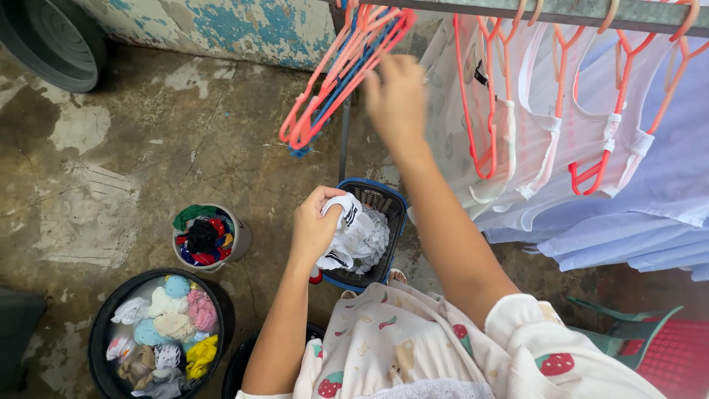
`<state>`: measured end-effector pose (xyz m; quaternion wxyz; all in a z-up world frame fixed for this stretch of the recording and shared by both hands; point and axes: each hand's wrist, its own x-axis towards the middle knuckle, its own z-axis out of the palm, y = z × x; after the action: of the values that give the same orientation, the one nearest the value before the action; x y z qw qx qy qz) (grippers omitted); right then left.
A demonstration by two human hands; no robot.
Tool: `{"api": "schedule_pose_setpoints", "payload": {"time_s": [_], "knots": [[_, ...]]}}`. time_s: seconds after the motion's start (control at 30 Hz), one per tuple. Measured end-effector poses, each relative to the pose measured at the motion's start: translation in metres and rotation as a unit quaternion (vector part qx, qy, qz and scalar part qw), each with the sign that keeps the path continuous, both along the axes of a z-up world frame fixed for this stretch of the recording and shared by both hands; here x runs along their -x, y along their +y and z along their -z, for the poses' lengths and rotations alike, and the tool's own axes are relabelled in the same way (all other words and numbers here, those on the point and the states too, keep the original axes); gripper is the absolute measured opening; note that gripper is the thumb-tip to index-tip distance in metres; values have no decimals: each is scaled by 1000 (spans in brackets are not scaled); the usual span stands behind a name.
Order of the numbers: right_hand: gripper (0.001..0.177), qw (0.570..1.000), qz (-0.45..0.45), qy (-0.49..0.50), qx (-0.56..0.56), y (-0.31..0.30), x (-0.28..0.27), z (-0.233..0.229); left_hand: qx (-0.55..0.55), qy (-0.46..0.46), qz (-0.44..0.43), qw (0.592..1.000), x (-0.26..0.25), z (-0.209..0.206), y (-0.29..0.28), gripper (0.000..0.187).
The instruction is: Hanging various items of clothing on hangers and a drying rack.
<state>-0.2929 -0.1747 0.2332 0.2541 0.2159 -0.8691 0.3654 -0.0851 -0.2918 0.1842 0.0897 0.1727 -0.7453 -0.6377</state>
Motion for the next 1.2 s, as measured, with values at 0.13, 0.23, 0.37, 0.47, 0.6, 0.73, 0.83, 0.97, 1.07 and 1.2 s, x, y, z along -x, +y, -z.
{"api": "schedule_pose_setpoints", "payload": {"time_s": [0.13, 0.23, 0.37, 0.47, 0.6, 0.73, 0.83, 0.97, 1.07, 1.2], "knots": [[41, 972, 155, 146, -101, 74, -13, -8, -53, -9, 27, 998, 7, 4, 6, 22], [49, 980, 157, 67, -105, 104, -14, -1, -28, 4, 51, 998, 16, 3, 16, 21], [51, 988, 141, -13, -64, 112, -6, 1, -11, 15, 66, 998, 24, -5, 29, 21], [58, 990, 133, 18, -49, 115, 4, 2, -27, 1, 74, 997, 25, -12, 36, 22], [48, 994, 94, -34, 38, 117, 21, 4, 40, 22, 79, 996, 25, -24, 41, 26], [32, 993, 69, 25, 90, 121, 60, 17, 103, 36, 65, 992, 21, -45, 47, 29], [35, 975, 45, -121, 181, 116, 93, 15, 147, 21, 55, 987, 22, -52, 47, 31], [43, 854, -38, -331, 400, 105, 87, 20, 244, 125, 22, 961, 20, -54, 32, 26], [15, 688, -117, -471, 539, 110, 69, 54, 299, 101, 13, 949, 18, -66, 18, 18], [14, 524, -214, -593, 573, 111, 12, 80, 338, 147, 4, 930, 15, -66, -5, 16]]}}
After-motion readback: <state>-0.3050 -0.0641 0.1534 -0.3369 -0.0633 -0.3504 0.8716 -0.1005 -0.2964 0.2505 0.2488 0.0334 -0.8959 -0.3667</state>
